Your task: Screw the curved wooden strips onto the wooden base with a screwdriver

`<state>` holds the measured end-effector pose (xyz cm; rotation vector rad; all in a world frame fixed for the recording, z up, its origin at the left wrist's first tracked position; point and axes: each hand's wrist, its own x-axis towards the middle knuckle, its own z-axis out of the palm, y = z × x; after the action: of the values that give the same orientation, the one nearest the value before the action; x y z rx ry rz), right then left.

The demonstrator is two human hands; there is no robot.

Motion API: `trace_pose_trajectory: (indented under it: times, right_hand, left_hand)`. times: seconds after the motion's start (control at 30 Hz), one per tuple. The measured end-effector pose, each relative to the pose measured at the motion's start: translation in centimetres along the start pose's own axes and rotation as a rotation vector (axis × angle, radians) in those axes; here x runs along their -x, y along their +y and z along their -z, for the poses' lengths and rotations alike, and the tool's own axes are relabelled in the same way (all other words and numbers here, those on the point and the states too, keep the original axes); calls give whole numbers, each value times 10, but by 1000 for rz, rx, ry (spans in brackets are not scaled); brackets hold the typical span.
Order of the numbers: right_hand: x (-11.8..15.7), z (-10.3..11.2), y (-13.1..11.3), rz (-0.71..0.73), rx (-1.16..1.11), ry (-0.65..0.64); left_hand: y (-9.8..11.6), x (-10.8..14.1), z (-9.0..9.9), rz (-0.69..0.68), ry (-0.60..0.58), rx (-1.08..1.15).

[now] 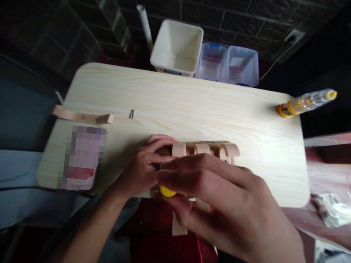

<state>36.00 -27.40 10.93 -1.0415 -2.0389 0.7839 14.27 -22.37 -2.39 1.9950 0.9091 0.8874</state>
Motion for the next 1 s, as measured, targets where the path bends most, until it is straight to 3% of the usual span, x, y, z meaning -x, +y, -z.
trace_pose_trajectory:
  times: [0.33, 0.57, 1.0]
  right_hand:
    - [0, -6, 4, 1, -11, 44]
    - [2, -2, 4, 21, -16, -23]
    - [3, 5, 2, -9, 97, -3]
  left_hand:
    - [0, -1, 1, 3, -17, -9]
    - [1, -1, 2, 1, -1, -3]
    - [-1, 0, 1, 2, -11, -15]
